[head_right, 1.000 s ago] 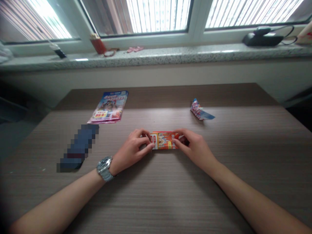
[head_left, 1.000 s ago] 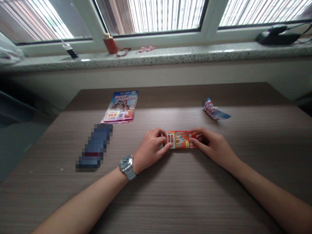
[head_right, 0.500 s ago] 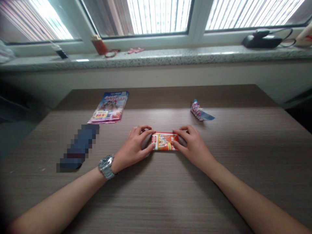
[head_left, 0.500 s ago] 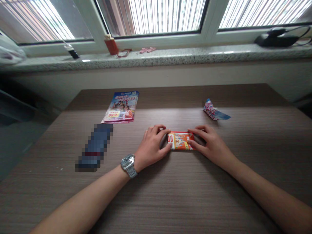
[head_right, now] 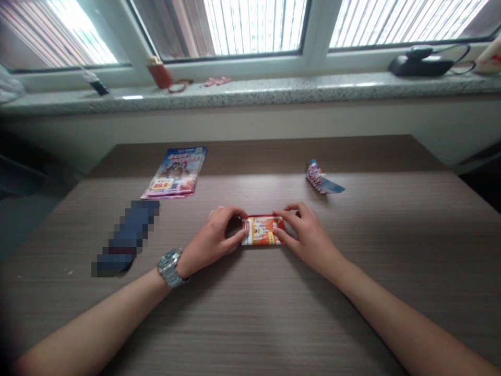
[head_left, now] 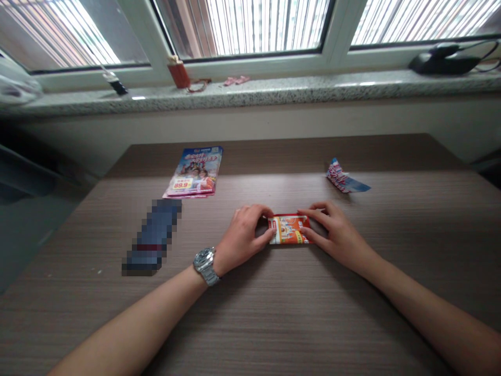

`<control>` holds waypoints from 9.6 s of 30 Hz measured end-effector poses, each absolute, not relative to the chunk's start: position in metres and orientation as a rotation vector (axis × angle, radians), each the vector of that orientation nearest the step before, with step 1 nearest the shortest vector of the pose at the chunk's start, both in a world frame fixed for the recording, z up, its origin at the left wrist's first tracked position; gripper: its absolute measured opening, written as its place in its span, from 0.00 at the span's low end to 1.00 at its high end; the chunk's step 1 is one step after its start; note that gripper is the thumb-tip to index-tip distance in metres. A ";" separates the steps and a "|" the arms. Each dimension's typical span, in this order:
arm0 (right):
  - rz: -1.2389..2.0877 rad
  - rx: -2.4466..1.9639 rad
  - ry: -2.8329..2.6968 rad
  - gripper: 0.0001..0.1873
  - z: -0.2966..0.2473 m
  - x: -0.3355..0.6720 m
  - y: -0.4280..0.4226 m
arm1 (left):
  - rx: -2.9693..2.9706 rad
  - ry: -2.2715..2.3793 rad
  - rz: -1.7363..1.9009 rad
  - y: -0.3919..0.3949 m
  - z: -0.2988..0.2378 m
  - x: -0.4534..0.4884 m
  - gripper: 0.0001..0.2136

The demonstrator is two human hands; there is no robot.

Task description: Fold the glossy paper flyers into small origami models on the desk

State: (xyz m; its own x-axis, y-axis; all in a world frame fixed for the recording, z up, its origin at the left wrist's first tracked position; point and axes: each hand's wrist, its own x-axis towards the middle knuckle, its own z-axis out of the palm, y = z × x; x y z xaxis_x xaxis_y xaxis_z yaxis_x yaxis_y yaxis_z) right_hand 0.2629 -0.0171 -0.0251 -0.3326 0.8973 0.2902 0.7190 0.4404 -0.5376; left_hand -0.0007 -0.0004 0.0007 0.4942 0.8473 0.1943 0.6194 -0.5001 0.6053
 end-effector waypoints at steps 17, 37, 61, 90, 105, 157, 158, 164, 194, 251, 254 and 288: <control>1.136 -1.292 -1.696 0.13 -0.008 0.254 -0.031 | 1.683 0.939 0.854 -0.007 -0.002 -0.003 0.13; 1.355 -1.152 -1.328 0.12 -0.007 0.247 -0.030 | 1.622 0.800 0.963 -0.011 0.003 -0.004 0.06; 1.345 -1.166 -1.664 0.12 0.004 0.249 -0.038 | 1.721 0.834 0.827 -0.018 0.015 0.002 0.07; 1.381 -1.248 -1.360 0.14 0.010 0.242 -0.040 | 1.629 0.648 0.682 -0.014 0.018 0.000 0.08; 1.203 -1.228 -1.374 0.14 0.005 0.236 -0.041 | 1.526 0.954 0.870 -0.016 0.012 0.006 0.12; 1.146 -1.328 -1.549 0.11 0.009 0.238 -0.046 | 1.712 0.963 0.575 -0.019 0.020 0.002 0.10; 1.143 -1.331 -1.546 0.11 0.009 0.237 -0.046 | 1.724 0.974 0.581 -0.019 0.019 0.002 0.10; 1.192 -1.327 -1.468 0.10 0.010 0.233 -0.043 | 1.597 0.976 0.689 -0.015 0.013 0.003 0.09; 1.193 -1.328 -1.467 0.12 0.014 0.227 -0.046 | 1.568 1.004 0.744 -0.022 0.021 0.009 0.10; 1.196 -1.318 -1.523 0.12 0.010 0.231 -0.047 | 1.525 1.010 0.785 -0.022 0.023 0.009 0.09; 1.210 -1.315 -1.459 0.12 0.008 0.232 -0.045 | 1.380 0.969 0.797 -0.020 0.021 0.009 0.10; 1.472 -1.300 -1.188 0.15 0.006 0.229 -0.045 | 1.420 0.989 0.853 -0.017 0.015 0.009 0.11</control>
State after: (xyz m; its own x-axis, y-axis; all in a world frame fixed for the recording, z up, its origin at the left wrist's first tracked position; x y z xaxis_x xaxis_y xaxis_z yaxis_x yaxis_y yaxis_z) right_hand 0.2286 -0.0452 0.0065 -0.1294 0.9678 -0.2160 0.0071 -0.2170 -0.9762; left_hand 0.0088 -0.0169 0.0152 0.3811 0.9237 -0.0406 0.0962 0.0041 0.9954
